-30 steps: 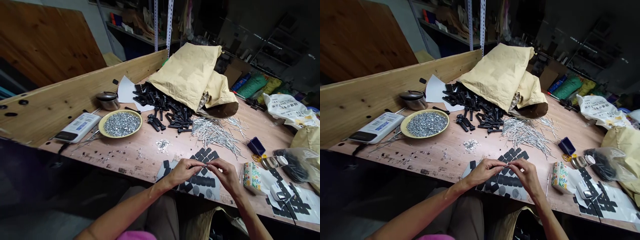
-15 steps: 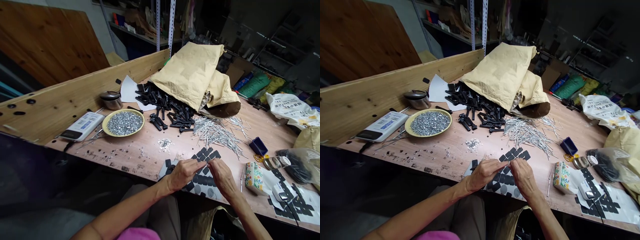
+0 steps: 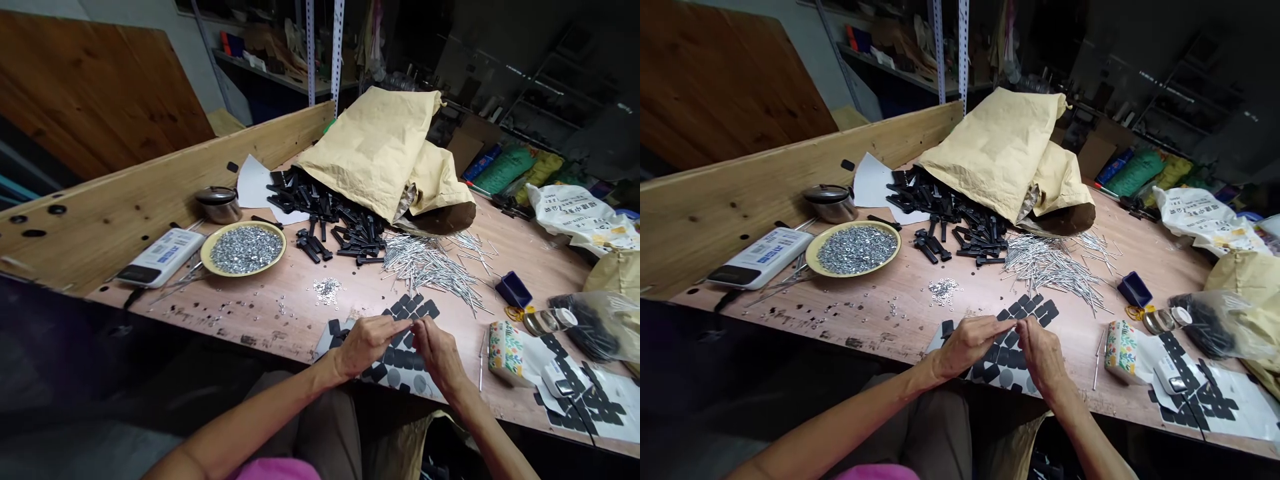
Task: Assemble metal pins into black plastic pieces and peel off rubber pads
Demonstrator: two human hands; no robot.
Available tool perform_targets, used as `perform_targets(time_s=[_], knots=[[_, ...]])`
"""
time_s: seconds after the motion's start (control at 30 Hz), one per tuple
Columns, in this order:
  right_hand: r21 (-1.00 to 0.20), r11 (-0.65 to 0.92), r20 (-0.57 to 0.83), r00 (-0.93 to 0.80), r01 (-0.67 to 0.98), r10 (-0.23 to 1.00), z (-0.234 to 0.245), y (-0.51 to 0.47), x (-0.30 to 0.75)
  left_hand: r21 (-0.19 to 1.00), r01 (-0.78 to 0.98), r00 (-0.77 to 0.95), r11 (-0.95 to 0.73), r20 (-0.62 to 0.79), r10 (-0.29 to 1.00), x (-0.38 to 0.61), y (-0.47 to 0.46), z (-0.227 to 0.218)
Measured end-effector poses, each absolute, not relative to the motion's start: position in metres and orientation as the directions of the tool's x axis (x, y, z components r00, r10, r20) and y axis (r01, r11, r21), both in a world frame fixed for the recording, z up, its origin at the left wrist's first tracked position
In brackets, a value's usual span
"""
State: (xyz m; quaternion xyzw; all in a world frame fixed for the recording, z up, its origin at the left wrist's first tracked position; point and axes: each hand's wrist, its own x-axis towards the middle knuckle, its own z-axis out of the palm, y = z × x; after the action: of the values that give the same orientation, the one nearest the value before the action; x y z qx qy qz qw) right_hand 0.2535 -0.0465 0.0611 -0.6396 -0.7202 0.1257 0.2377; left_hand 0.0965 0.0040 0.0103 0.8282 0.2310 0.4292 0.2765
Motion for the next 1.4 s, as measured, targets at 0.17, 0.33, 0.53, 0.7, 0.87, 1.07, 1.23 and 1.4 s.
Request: perform_targets(time_s=[0.17, 0.33, 0.53, 0.7, 0.87, 1.07, 1.23, 1.4], knots=[[-0.530, 0.092, 0.133, -0.025, 0.843, 0.991, 0.068, -0.046, 0.255, 0.928, -0.067, 0.505, -0.367, 0.349, 0.790, 0.101, 0.003, 0.019], [-0.591, 0.013, 0.228, 0.152, 0.807, 0.962, 0.077, -0.047, 0.262, 0.976, -0.186, 0.515, 0.111, 0.000, 0.857, 0.101, 0.008, 0.024], [-0.836, 0.042, 0.187, 0.212, 0.547, 0.959, 0.034, -0.054, 0.236, 0.790, -0.490, 0.433, 0.368, -0.146, 0.890, 0.111, 0.007, 0.027], [-0.974, 0.040, 0.131, 0.409, 0.225, 0.903, -0.006, -0.056, 0.218, 0.709, -0.584, 0.374, 0.396, -0.198, 0.906, 0.123, -0.003, 0.028], [-0.991, 0.037, 0.091, 0.449, 0.128, 0.889, -0.018, -0.048, 0.219, 0.677, -0.600, 0.372, 0.426, -0.235, 0.898, 0.132, -0.003, 0.023], [-0.969, -0.084, 0.042, 0.491, 0.231, 0.870, -0.026, -0.040, 0.236, 0.677, -0.619, 0.271, 0.397, -0.290, 0.918, 0.115, 0.029, 0.016], [-0.907, -0.159, 0.027, 0.432, 0.390, 0.901, -0.037, -0.029, 0.252, 0.747, -0.617, 0.057, 0.246, -0.270, 0.961, 0.064, 0.048, 0.011], [-0.797, -0.019, 0.152, 0.231, 0.604, 0.961, -0.047, 0.004, 0.233, 0.770, -0.599, -0.086, 0.222, -0.337, 0.938, 0.020, 0.040, -0.003]])
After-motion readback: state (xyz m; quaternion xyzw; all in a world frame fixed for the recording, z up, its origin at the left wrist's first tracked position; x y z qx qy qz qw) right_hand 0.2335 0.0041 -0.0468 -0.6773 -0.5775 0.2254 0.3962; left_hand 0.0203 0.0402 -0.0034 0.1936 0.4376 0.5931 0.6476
